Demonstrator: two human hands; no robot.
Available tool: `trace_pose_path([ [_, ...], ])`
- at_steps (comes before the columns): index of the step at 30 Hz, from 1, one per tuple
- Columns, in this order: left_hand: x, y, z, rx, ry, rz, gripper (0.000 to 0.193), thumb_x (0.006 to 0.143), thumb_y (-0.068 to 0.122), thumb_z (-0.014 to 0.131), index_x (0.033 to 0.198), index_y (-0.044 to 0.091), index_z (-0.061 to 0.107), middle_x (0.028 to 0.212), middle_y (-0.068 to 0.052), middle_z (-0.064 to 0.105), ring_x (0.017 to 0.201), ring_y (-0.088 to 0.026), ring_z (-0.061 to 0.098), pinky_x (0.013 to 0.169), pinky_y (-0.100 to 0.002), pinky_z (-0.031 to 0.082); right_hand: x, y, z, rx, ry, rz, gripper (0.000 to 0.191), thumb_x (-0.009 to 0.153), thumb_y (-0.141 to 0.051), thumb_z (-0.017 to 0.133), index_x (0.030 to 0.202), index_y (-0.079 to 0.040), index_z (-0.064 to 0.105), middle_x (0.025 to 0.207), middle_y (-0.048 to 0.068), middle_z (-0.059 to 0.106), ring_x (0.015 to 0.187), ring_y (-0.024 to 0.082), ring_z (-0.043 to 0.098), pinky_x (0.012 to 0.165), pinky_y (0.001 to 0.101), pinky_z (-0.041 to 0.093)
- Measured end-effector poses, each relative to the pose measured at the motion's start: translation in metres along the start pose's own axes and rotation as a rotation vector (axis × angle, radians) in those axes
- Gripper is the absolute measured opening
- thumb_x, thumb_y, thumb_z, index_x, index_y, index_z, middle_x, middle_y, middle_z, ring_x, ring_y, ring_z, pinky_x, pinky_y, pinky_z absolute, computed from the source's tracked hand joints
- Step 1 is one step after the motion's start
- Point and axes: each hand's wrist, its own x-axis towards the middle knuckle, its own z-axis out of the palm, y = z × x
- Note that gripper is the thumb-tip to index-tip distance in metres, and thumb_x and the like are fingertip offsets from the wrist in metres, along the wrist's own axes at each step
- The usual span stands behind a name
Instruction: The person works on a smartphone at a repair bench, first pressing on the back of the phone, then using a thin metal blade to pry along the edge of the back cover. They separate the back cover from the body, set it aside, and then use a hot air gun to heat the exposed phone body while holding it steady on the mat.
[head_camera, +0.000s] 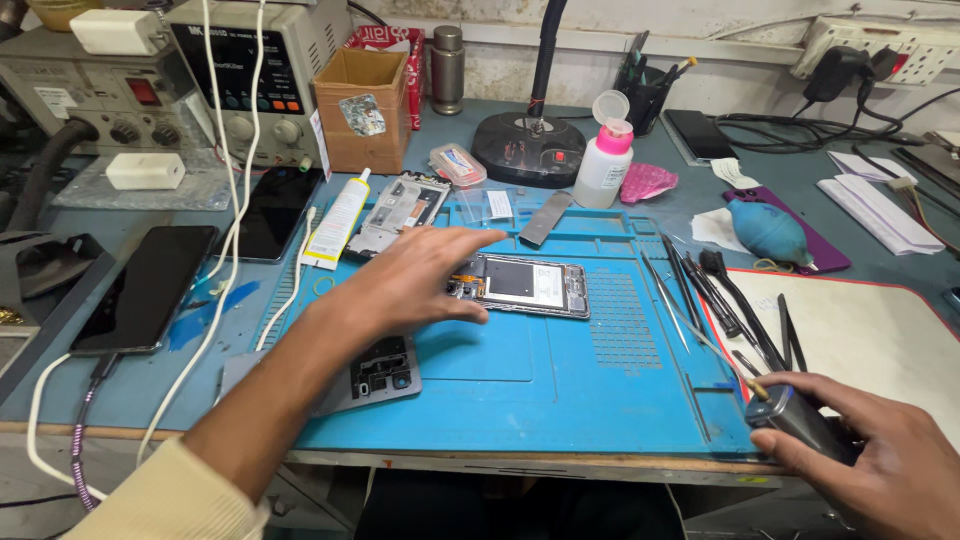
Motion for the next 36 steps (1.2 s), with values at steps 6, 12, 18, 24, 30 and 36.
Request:
trace_pose_path([
  [6,0.034,0.003,0.014,0.021,-0.217,-0.167,0.098,0.065,0.044,0.091,0.148,0.020,0.045,0.136,-0.017,0.061,0.132,-0.036,0.051,0.109,-0.047,0.040,0.034,0.016,-0.014,-0.380,0.132,0.019,0.061,0.080,-0.045,0.082,0.134,-0.020,0.070,0.083,0.011,0.079,0.072,0.019,0.074,0.071,0.0327,0.055],
  [12,0.043,0.007,0.017,-0.015,-0.139,-0.145,0.091,0.065,0.041,0.091,0.143,0.018,0.049,0.133,-0.018,0.060,0.130,-0.037,0.051,0.107,-0.047,0.040,0.058,0.028,-0.009,0.068,0.107,0.105,0.051,0.087,-0.038,0.079,0.130,-0.012,0.070,0.074,0.021,0.067,0.055,0.028,0.059,0.048,0.0419,0.044],
  [18,0.033,0.019,0.017,0.043,-0.170,-0.184,0.082,0.064,0.051,0.090,0.132,0.020,0.056,0.124,-0.013,0.064,0.124,-0.033,0.055,0.104,-0.046,0.041,0.039,0.005,-0.010,0.041,0.132,-0.008,0.055,0.078,-0.037,0.080,0.128,-0.016,0.075,0.066,0.011,0.072,0.050,0.019,0.066,0.047,0.0345,0.049],
  [24,0.012,0.041,0.018,0.040,-0.258,-0.289,0.102,0.061,0.056,0.088,0.145,0.021,0.043,0.118,-0.017,0.057,0.118,-0.035,0.051,0.100,-0.045,0.043,0.007,-0.038,-0.005,-0.154,-0.198,0.022,0.053,0.086,-0.045,0.082,0.134,-0.027,0.071,0.077,0.014,0.068,0.061,0.020,0.059,0.058,0.0359,0.048],
  [30,-0.014,0.071,0.022,-0.087,-0.195,-0.271,0.093,0.067,0.040,0.086,0.146,0.018,0.043,0.119,-0.018,0.058,0.119,-0.036,0.050,0.103,-0.047,0.043,-0.017,-0.052,0.011,-0.065,-0.280,-0.195,0.060,0.073,-0.049,0.079,0.128,-0.025,0.070,0.085,0.002,0.077,0.073,0.016,0.075,0.064,0.0308,0.063],
  [36,-0.041,0.106,0.032,-0.088,-0.003,-0.291,0.100,0.070,0.033,0.086,0.153,0.016,0.033,0.115,-0.022,0.056,0.111,-0.040,0.051,0.101,-0.050,0.042,-0.028,-0.030,0.042,-0.170,-0.415,-0.165,0.062,0.079,-0.052,0.080,0.134,-0.028,0.063,0.094,0.004,0.077,0.087,0.017,0.077,0.079,0.0329,0.063],
])
